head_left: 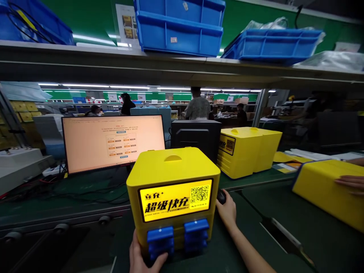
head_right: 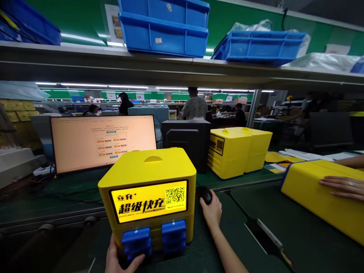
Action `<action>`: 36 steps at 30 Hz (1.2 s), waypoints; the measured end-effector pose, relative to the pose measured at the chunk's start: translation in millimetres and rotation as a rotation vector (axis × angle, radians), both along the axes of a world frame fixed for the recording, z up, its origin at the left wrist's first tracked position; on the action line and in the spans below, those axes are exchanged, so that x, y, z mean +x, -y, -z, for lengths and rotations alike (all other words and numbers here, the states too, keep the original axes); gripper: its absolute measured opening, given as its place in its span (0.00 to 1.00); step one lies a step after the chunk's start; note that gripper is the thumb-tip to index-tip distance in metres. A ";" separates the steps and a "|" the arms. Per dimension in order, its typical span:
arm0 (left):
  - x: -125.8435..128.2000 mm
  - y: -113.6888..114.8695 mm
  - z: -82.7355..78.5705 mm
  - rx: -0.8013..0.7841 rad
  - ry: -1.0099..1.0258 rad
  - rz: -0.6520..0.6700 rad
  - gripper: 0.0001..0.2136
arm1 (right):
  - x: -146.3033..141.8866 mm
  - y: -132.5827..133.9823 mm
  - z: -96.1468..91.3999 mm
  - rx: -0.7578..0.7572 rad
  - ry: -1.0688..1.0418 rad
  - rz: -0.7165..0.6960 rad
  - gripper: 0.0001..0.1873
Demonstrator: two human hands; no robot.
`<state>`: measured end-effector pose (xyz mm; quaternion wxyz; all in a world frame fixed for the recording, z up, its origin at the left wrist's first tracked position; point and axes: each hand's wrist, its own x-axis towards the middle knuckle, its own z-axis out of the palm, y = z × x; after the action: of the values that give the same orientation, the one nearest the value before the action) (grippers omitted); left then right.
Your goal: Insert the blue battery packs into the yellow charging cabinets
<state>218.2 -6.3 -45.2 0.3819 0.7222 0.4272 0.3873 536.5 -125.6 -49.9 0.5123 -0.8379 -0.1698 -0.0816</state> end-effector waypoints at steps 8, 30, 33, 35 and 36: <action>-0.4 8.5 -17.6 -0.008 0.032 0.032 0.46 | -49.9 74.2 -0.3 -0.081 0.111 -0.164 0.28; -22.2 -16.5 -5.8 0.007 -0.076 0.150 0.40 | -103.0 38.2 21.9 0.032 0.032 -0.628 0.29; -22.0 -14.9 -6.5 -0.021 -0.097 0.155 0.39 | -102.4 37.5 26.1 0.025 0.015 -0.618 0.30; -22.1 -14.2 -6.9 -0.048 -0.113 0.155 0.40 | -101.5 37.7 27.8 -0.007 0.008 -0.621 0.31; -22.0 -14.0 -7.2 -0.055 -0.114 0.152 0.40 | -101.1 37.9 28.3 -0.025 0.009 -0.624 0.30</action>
<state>196.2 7.6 -37.9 0.4050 0.7628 0.4026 0.3034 435.4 -163.6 -78.2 0.5013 -0.7513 -0.4220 0.0780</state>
